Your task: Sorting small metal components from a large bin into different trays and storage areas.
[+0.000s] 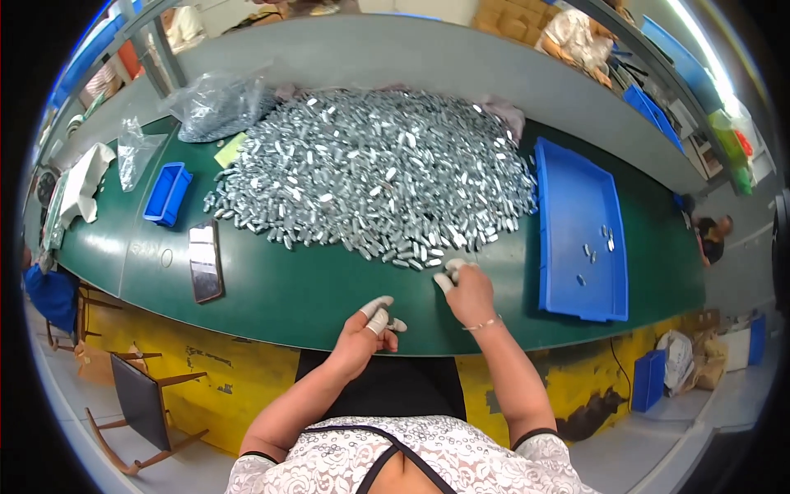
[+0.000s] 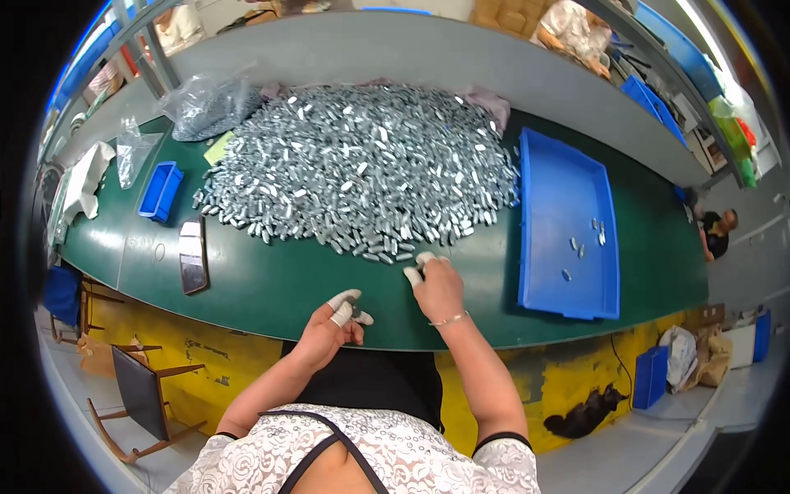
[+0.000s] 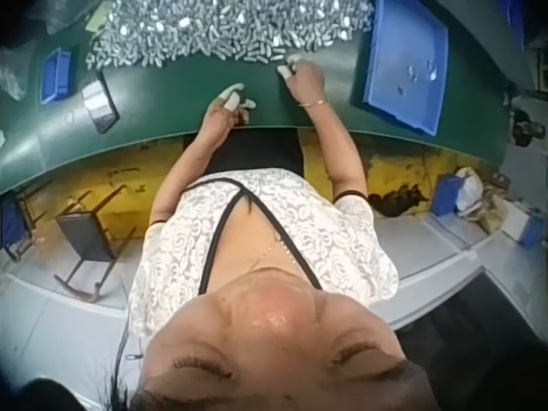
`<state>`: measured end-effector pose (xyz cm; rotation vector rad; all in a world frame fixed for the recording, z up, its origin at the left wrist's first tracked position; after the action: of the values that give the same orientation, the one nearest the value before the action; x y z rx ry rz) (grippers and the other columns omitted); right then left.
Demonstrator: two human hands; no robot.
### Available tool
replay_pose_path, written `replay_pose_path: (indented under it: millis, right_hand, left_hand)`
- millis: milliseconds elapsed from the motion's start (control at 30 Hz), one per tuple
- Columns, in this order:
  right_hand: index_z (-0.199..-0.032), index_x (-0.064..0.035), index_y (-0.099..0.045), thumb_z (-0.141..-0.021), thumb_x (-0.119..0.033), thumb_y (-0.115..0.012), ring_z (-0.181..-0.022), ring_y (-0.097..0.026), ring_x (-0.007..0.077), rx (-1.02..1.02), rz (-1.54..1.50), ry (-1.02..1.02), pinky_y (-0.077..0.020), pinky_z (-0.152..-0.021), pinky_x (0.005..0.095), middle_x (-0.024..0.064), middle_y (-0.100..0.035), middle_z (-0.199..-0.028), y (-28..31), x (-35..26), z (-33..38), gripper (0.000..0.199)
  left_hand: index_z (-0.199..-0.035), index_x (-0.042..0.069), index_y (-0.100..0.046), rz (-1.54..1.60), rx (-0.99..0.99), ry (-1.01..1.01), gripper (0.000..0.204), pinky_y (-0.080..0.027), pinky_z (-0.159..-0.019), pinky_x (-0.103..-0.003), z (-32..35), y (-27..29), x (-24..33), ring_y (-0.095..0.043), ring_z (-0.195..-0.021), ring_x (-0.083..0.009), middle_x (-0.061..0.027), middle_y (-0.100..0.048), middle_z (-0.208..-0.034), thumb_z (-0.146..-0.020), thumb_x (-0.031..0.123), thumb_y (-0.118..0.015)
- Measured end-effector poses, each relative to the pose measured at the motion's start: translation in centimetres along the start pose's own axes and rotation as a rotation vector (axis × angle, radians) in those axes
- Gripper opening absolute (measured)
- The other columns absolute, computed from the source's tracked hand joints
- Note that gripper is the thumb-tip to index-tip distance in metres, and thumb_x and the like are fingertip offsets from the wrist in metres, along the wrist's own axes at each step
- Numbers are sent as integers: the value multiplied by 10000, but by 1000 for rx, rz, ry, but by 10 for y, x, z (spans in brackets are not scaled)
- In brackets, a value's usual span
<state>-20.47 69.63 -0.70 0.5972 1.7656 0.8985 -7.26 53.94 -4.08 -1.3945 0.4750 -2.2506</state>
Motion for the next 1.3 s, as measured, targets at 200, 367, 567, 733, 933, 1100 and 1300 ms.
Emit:
replay_pose_path:
  millis: [200, 367, 567, 733, 933, 1100, 1300]
  right_hand:
    - [-882, -58, -556, -743, -94, -632, -775, -578, 262, -225, -33, -55, -464, -676, 369, 94, -590, -768, -5, -11, 13, 163]
    - [-964, -51, -578, -752, 1, -636, -712, -564, 98, -246, -811, -71, -471, -639, 263, 26, -570, -756, 2, -56, 34, 226]
    - [-936, -35, -617, -765, -25, -645, -703, -583, 128, -439, -995, -181, -477, -640, 276, 54, -624, -803, -9, -94, 51, 173]
    - [-876, -46, -645, -771, -63, -648, -716, -601, 177, -362, -593, 39, -480, -666, 290, 73, -643, -834, 20, -107, 34, 106]
    - [-889, -69, -652, -769, -91, -651, -716, -603, 225, -405, -407, 253, -484, -684, 305, 91, -630, -839, 37, -121, 30, 122]
    - [-878, -71, -651, -772, -87, -644, -735, -601, 237, -443, -475, 138, -486, -691, 315, 93, -623, -834, 32, -115, 32, 107]
    - [-880, -84, -651, -780, -94, -639, -747, -605, 242, -305, -507, 313, -486, -675, 310, 89, -624, -833, 36, -117, 31, 102]
  left_hand:
    - [-1272, 50, -386, -51, 24, -7, 369, -465, -639, -268, 4, 5, -12, -534, -659, -148, -144, -582, -952, -958, 240, -426]
    - [-1242, 38, -406, 73, -66, 23, 351, -457, -631, -256, 7, -11, -8, -525, -661, -130, -105, -584, -925, -972, 261, -384]
    - [-1209, 38, -427, 380, -275, -4, 365, -452, -639, -263, 9, -19, 2, -513, -667, -129, -72, -564, -871, -972, 309, -366]
    - [-1196, 49, -440, 354, -317, 7, 423, -439, -652, -272, 13, -23, 13, -510, -671, -140, -66, -546, -825, -926, 375, -437]
    - [-1331, 83, -364, -105, -281, -245, 427, -445, -684, -244, 18, -28, 29, -513, -726, -104, -59, -564, -914, -942, 217, -476]
    - [-1349, 86, -350, -57, -253, -257, 443, -448, -696, -240, 21, -28, 29, -514, -737, -97, -60, -569, -952, -932, 142, -486]
    - [-1334, 77, -367, 48, -300, -154, 441, -450, -723, -259, 16, -24, 25, -528, -756, -120, -62, -564, -961, -928, 184, -502]
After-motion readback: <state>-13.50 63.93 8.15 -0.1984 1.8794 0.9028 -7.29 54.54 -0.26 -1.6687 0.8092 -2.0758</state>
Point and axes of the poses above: each hand's wrist, its own z-axis away from the middle knuckle, its own y-axis out of the back of the hand, x = y × z, the point moved 8 cm from there along -z, towards the middle knuckle
